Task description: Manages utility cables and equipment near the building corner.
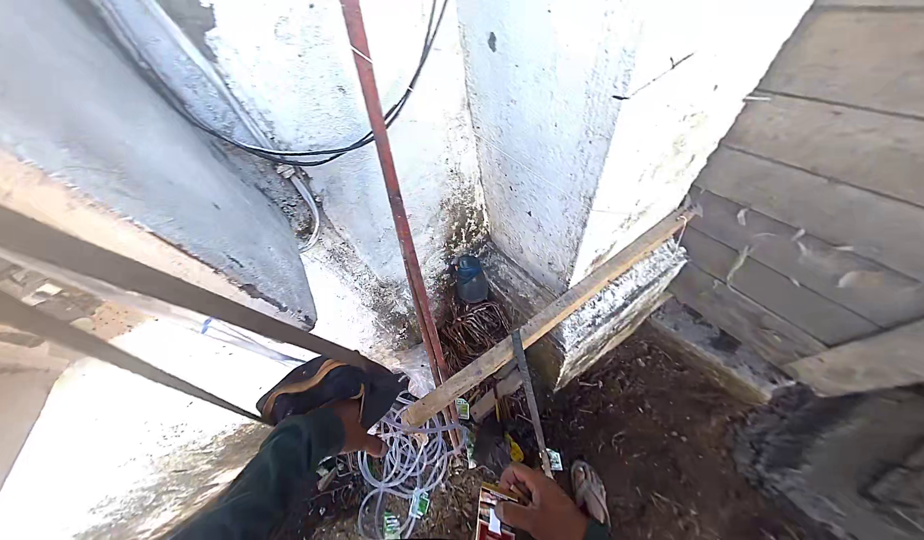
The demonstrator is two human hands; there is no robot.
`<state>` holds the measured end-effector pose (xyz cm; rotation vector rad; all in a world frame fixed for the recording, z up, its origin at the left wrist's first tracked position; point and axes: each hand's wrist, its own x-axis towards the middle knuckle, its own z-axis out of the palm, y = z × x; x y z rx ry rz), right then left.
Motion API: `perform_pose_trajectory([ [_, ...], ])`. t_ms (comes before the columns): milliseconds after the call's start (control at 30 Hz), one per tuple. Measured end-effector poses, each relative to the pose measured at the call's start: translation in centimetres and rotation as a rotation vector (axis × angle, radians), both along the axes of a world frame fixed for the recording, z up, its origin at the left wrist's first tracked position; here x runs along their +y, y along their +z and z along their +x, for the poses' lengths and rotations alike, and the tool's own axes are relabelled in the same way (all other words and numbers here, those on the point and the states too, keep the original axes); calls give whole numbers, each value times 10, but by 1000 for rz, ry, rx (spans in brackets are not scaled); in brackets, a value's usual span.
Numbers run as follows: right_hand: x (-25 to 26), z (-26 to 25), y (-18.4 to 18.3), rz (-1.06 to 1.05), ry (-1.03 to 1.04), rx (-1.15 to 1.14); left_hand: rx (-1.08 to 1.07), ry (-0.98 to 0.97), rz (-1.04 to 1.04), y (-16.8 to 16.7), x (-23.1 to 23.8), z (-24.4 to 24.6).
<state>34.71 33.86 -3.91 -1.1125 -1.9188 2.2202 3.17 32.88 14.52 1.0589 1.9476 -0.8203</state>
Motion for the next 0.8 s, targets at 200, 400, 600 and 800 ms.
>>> perform_pose_trajectory([
  [200, 7, -12, 8, -23, 7, -10, -67, 34, 92, 1, 9, 6],
  [400, 25, -68, -9, 17, 73, 1, -142, 112, 251, -5, -8, 4],
  [600, 58, -154, -20, 116, 204, 60, -66, 67, 242, 6, -28, 37],
  [800, 54, -162, 19, 100, 329, 113, -327, 82, 426, 0, -45, 27],
])
